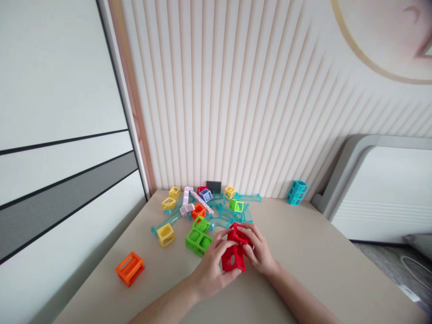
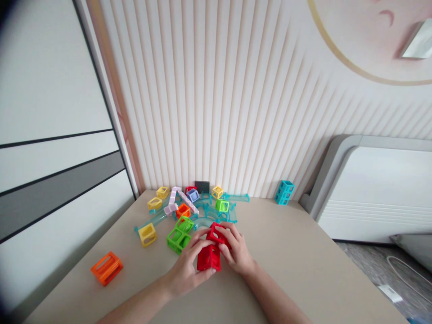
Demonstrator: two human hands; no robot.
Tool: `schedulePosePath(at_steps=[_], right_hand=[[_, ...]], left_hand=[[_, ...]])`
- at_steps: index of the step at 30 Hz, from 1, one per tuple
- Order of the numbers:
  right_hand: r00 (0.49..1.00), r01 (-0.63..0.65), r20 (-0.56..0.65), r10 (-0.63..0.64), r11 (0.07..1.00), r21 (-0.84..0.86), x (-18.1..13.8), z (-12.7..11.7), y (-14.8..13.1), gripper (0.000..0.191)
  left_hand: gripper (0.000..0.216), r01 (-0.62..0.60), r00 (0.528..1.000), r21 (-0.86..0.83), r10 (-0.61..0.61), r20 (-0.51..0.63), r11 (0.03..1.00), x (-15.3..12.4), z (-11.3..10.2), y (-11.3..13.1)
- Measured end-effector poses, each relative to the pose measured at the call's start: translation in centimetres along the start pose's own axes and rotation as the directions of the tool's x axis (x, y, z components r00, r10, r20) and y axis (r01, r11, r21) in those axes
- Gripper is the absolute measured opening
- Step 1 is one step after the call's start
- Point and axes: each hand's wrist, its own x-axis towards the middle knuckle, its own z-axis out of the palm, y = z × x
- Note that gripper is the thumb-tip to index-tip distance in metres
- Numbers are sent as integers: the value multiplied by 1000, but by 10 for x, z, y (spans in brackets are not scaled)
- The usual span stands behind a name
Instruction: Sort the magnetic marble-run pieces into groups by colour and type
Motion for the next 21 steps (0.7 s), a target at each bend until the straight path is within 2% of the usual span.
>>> schedulePosePath(at_steps=[6,12,16,21], right_hand=[[1000,10,-25,-10,1000,16,3,-2,-2,38],[999,10,-31,-10,1000,28,5,-2,-4,34],[999,27,-47,-26,1000,5,7,-1,-4,27],[997,27,-72,-32,997,-76,7,0,-5,21]], left_hand=[[47,31,997,-249,-48,-62,968,3,-3,2],[49,123,982,-511,-178,-60,851,6,-3,5],[50,199,968,-591,-252,-7,782,8,-8,7],[50,211,960,-667,-282,1,715,6,-6,-3]])
